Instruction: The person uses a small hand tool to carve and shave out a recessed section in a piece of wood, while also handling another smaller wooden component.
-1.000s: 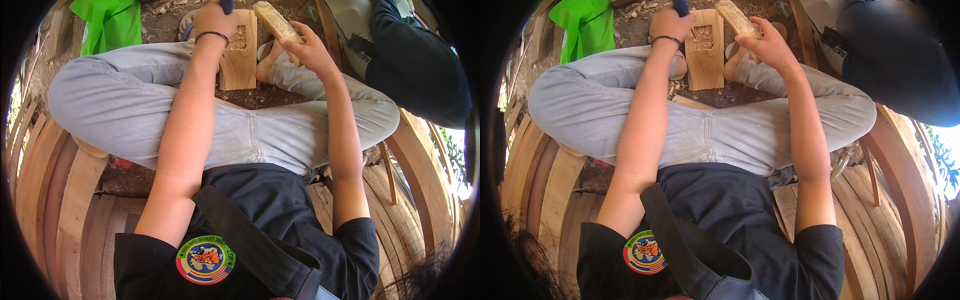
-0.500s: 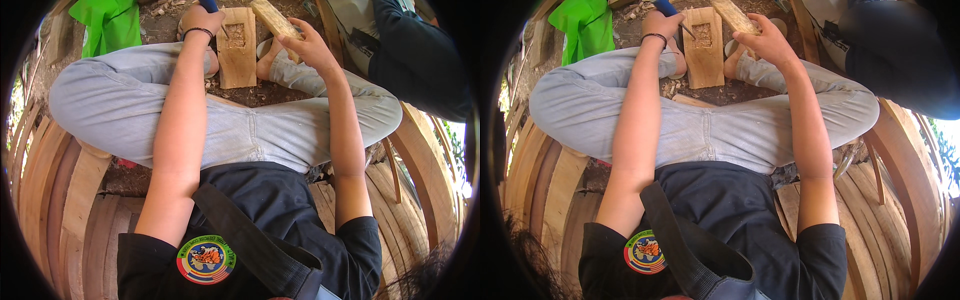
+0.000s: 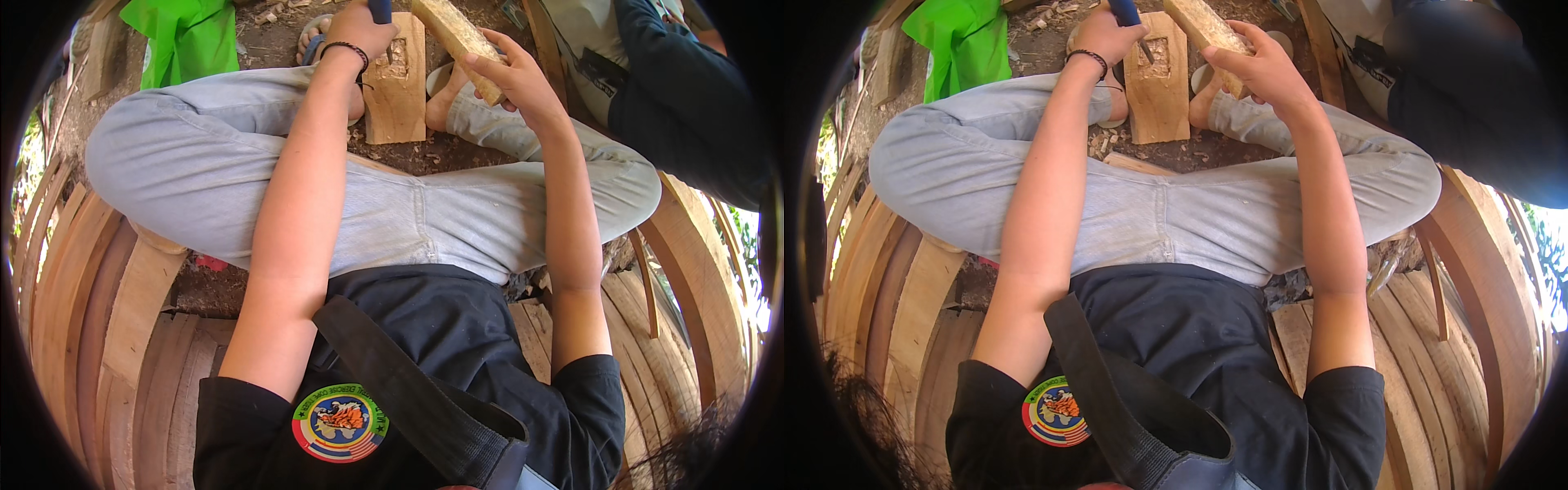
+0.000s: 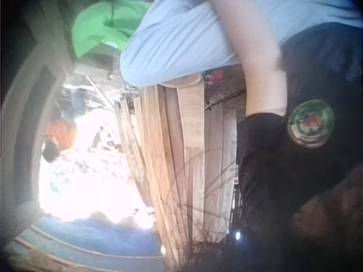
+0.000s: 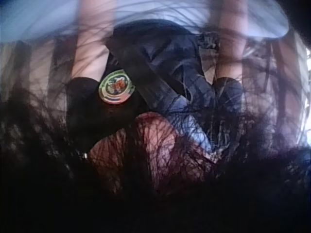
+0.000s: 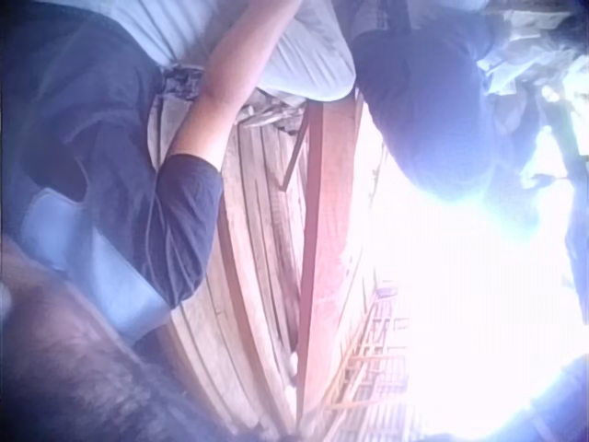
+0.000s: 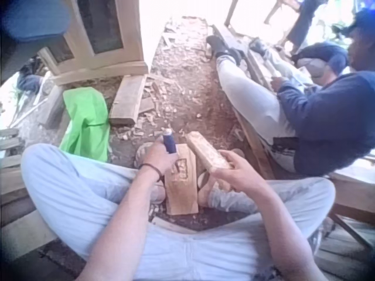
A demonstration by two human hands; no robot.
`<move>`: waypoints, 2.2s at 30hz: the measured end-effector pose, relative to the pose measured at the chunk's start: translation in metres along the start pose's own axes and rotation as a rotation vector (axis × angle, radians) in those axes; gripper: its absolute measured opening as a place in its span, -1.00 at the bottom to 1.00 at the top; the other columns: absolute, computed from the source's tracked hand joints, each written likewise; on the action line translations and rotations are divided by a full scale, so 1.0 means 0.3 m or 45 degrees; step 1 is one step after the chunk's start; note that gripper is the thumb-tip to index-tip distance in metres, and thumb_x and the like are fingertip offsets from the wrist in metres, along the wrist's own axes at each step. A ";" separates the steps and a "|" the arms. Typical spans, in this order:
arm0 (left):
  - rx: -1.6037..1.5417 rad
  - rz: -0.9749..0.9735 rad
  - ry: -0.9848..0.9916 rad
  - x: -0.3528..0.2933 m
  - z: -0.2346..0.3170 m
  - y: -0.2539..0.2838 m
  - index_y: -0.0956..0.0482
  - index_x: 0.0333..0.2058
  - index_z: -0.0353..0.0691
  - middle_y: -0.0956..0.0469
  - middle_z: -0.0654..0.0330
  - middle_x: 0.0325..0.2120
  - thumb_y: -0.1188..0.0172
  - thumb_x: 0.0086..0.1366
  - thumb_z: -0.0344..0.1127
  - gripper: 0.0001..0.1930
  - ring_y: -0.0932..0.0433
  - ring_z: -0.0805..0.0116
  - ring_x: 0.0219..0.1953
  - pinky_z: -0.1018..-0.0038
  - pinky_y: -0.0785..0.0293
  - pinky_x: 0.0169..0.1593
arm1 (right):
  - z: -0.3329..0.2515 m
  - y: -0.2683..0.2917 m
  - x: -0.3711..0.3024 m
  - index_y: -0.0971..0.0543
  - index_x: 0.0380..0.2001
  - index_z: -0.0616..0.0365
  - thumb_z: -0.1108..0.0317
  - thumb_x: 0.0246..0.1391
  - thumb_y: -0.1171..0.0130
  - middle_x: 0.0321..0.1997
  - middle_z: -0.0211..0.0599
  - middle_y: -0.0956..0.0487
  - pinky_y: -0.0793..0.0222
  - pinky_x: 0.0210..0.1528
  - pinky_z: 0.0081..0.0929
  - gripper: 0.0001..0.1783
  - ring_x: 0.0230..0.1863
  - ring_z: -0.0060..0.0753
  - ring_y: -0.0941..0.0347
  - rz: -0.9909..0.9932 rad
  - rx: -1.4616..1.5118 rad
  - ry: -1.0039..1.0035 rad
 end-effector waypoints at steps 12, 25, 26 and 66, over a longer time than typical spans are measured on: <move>0.119 0.069 -0.305 -0.053 0.130 -0.050 -0.57 -0.08 -0.23 -0.67 -0.17 -0.22 -0.47 0.05 -0.17 -0.52 -0.64 -0.21 -0.07 0.06 -0.56 0.04 | -0.396 0.023 -0.159 -0.29 0.36 0.33 0.26 0.11 -0.37 0.17 0.00 -0.55 -0.38 0.24 -0.43 -0.18 0.17 -0.35 -0.49 0.292 0.190 0.981; -0.129 0.064 -0.652 -0.076 0.072 -0.087 -0.62 -0.03 -0.28 -0.65 -0.26 -0.11 -0.37 0.11 -0.14 -0.52 -0.66 -0.15 -0.05 0.08 -0.57 0.04 | -0.273 -0.042 -0.051 -0.50 0.23 0.28 -0.01 0.13 -0.34 -0.09 -0.10 -0.71 -0.53 -0.01 -0.33 -0.27 -0.11 -0.26 -0.65 0.045 -0.472 0.545; -0.093 0.128 -0.455 -0.014 0.071 -0.057 -0.63 -0.06 -0.31 -0.66 -0.26 -0.13 -0.38 0.10 -0.13 -0.52 -0.66 -0.14 -0.07 0.09 -0.58 0.03 | -0.268 -0.016 -0.070 -0.54 0.17 0.29 -0.05 0.12 -0.33 -0.13 -0.08 -0.73 -0.56 -0.04 -0.30 -0.28 -0.11 -0.17 -0.70 0.089 -0.354 0.561; 0.075 0.398 0.162 -0.078 0.002 0.062 -0.54 -0.05 -0.33 -0.67 -0.19 -0.23 -0.44 0.01 -0.24 -0.48 -0.65 -0.16 -0.09 0.10 -0.55 0.06 | -0.158 -0.029 -0.062 -0.37 0.32 0.37 0.19 0.28 -0.28 0.20 -0.24 -0.52 -0.31 0.25 -0.47 -0.32 0.18 -0.49 -0.42 -0.040 0.489 0.270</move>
Point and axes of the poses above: each hand's wrist, its own x-axis towards the middle knuckle, its own y-axis out of the back of the hand, z = x × y, the point moved 8 cm from there along x, towards the middle knuckle
